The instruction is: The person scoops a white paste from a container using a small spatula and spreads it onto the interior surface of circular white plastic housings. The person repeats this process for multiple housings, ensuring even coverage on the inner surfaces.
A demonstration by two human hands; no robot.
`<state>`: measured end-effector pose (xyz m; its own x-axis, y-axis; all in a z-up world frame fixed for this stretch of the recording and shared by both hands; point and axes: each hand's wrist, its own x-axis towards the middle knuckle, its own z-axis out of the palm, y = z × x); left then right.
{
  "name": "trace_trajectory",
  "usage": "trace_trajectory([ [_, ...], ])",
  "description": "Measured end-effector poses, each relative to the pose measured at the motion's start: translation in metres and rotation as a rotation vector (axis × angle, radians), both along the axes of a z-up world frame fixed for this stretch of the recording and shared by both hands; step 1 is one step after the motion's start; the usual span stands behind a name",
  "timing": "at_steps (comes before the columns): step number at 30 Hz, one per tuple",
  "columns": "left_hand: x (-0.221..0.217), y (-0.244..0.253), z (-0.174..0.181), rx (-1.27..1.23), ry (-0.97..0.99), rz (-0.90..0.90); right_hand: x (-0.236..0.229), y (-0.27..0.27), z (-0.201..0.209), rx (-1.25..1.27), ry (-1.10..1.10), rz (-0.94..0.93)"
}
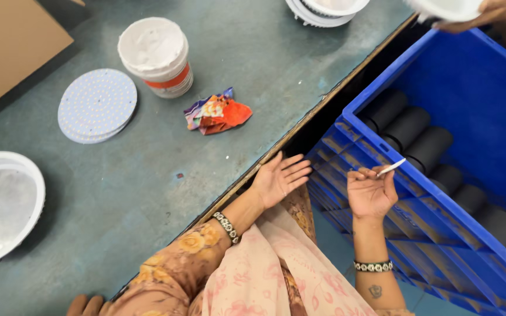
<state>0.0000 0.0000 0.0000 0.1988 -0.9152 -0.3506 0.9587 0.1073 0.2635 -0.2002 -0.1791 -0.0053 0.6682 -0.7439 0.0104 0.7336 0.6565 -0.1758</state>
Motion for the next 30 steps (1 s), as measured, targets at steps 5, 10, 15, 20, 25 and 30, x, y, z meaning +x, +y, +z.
trace_trajectory([
  [5, -0.001, 0.032, 0.082, -0.326, 0.046, -0.043, 0.024, 0.010, 0.015, -0.068, -0.006, 0.070],
  [10, 0.022, 0.063, 0.132, -0.240, -0.386, 0.001, 0.051, 0.027, 0.032, -0.071, -0.010, 0.134],
  [15, 0.102, 0.072, 0.153, 0.273, -1.925, 0.175, 0.066, 0.037, 0.045, -0.144, -0.050, 0.206],
  [20, 0.150, 0.035, 0.136, 0.492, -2.326, 0.155, 0.084, 0.048, 0.054, -0.159, -0.107, 0.280],
  [25, 0.143, 0.052, 0.108, 0.695, -2.508, -0.190, 0.083, 0.054, 0.055, -0.158, -0.099, 0.297],
  [30, 0.075, 0.120, 0.121, 0.580, -2.527, -0.295, 0.081, 0.059, 0.053, -0.095, -0.099, 0.271],
])
